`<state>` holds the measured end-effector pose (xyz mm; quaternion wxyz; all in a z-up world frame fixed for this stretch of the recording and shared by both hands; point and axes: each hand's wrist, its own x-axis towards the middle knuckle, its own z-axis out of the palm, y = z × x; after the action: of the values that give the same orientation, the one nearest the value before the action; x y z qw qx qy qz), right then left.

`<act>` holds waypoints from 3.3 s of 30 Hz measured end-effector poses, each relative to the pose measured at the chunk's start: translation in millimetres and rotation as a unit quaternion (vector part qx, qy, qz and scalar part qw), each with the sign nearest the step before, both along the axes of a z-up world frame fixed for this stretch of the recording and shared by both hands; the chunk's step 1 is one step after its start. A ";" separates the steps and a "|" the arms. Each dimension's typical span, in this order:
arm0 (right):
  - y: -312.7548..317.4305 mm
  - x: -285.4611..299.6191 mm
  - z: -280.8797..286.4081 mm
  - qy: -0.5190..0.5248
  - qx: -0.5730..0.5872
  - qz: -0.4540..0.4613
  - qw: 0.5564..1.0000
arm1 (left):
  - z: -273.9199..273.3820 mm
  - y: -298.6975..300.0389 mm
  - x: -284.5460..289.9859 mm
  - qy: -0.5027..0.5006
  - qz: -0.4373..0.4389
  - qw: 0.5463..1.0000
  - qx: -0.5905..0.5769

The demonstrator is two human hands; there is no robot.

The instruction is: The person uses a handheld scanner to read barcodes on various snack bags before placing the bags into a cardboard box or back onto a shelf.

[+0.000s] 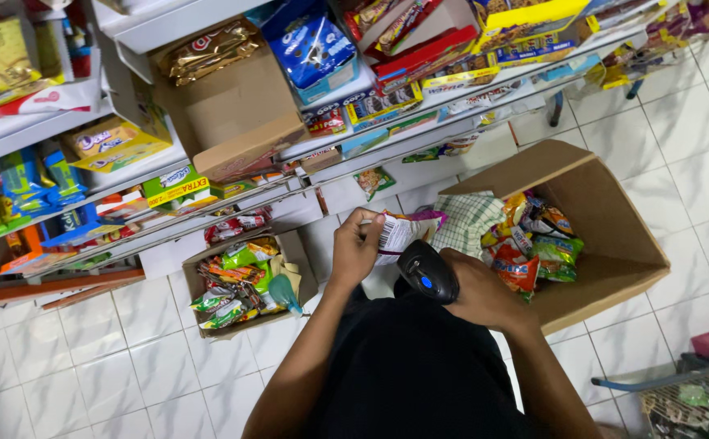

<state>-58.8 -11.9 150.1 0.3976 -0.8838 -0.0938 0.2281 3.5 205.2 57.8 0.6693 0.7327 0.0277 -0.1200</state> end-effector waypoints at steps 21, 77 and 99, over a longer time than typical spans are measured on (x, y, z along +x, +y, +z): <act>24.7 7.9 -98.9 0.177 0.494 -0.482 0.702 | 33.9 -10.6 -58.4 -0.409 -0.152 0.884 0.165; 86.9 206.8 382.7 -0.580 -0.034 -0.025 0.813 | 548.9 94.6 223.9 -0.522 0.037 0.802 0.288; 57.0 215.0 364.8 -0.614 0.135 -0.102 0.771 | 541.7 77.5 223.0 -0.486 0.060 0.762 0.425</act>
<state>156.3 45.1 514.8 0.3913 -0.7773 -0.2573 -0.4202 226.5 282.7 599.4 0.2193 0.8989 -0.2095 0.3163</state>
